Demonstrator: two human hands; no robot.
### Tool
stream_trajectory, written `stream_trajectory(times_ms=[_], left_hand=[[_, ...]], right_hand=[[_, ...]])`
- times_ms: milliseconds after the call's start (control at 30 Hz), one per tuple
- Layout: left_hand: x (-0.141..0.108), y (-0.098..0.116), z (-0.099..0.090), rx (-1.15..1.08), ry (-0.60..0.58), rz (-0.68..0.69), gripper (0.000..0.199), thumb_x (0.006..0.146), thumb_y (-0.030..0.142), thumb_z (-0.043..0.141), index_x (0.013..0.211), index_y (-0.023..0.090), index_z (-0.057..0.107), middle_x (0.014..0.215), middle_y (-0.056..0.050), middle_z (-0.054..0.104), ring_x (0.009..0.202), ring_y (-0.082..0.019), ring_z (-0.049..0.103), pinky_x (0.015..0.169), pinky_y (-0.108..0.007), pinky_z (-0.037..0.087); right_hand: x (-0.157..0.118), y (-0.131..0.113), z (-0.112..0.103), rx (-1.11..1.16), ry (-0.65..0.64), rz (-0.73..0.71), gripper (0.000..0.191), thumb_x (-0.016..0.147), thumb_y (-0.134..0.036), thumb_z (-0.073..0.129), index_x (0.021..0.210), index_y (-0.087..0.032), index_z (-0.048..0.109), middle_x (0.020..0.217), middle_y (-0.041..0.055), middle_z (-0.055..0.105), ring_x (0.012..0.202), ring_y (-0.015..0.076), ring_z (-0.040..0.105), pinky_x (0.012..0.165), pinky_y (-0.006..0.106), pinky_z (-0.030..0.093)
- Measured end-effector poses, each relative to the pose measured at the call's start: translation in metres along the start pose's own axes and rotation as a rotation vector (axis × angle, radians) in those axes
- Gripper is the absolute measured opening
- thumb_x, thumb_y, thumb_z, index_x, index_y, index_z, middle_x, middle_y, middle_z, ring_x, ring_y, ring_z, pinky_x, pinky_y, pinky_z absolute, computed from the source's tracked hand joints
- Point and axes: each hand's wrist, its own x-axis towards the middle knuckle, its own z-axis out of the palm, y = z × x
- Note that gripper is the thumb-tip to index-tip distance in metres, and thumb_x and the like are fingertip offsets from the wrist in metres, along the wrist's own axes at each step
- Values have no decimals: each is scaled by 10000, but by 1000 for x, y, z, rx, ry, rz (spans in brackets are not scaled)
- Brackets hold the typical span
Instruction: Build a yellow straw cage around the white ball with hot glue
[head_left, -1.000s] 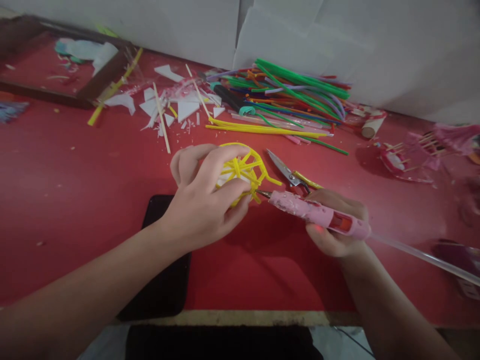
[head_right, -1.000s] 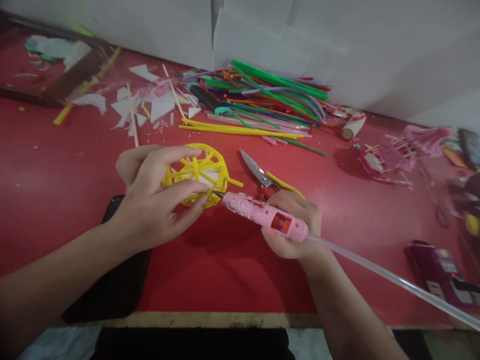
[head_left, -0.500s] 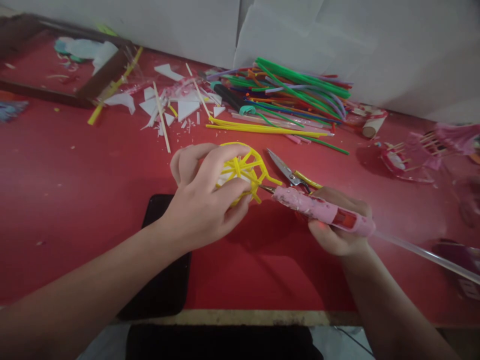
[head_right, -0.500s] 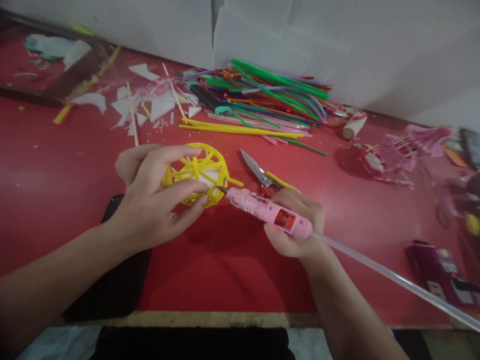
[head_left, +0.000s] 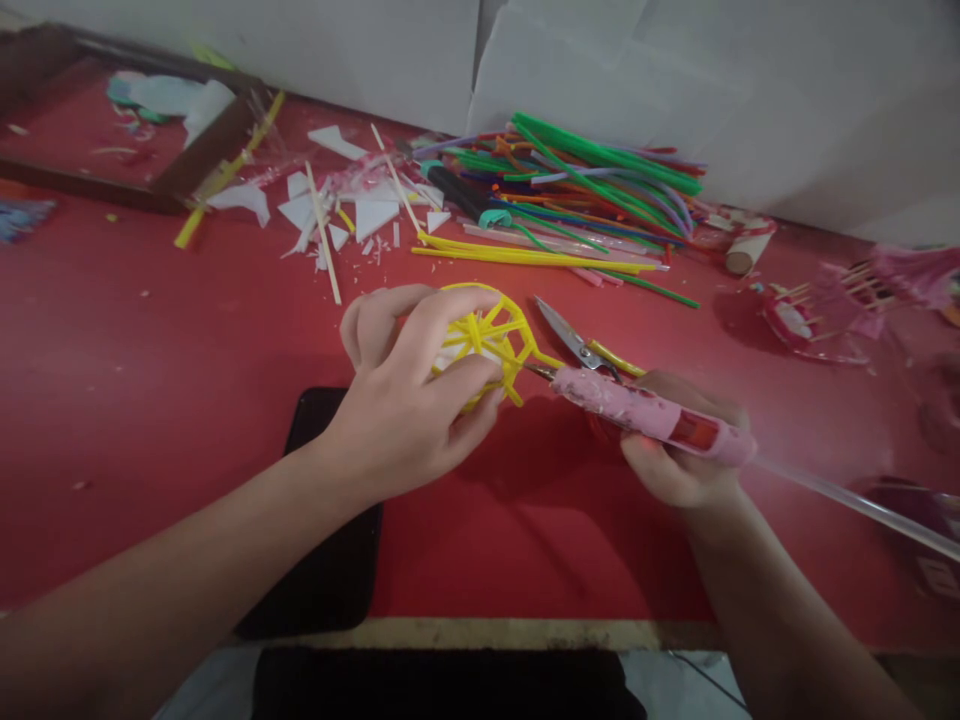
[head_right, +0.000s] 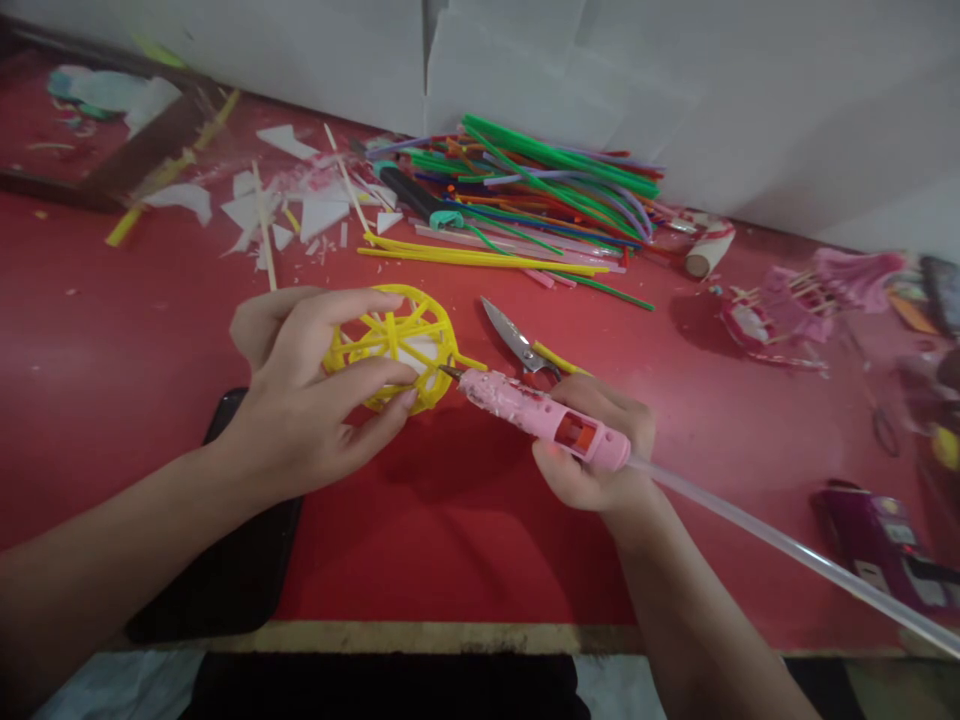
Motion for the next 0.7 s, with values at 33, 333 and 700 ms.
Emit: stream_trajectory(times_ms=[33,333,700], left_hand=[[0,0,0,-2,-1,-2,77,961,211,594,910,224,651,1439,-130,542,1268,-373,571,971,-637,498],[1,1,0,11,-13,-12,73,950,223,610,901,240,661,1442,-119,547,1269,-380,571,978,-641,492],[-1,-1,1,8,-2,16,32,954,214,606,941,230,630,1440,-136,533,1253,-387,566,954,-673,483]], right_hand=[[1,-1,0,-1,1,-9,118,777,-200,621,699,-219,534,644,-27,520,533,108,476,482,272,365],[4,-2,2,-56,29,-61,171,771,-150,609,675,-221,486,615,-47,450,505,94,410,465,277,300],[0,0,2,-153,81,-14,210,788,-203,608,631,-239,472,582,-37,460,504,120,417,493,298,356]])
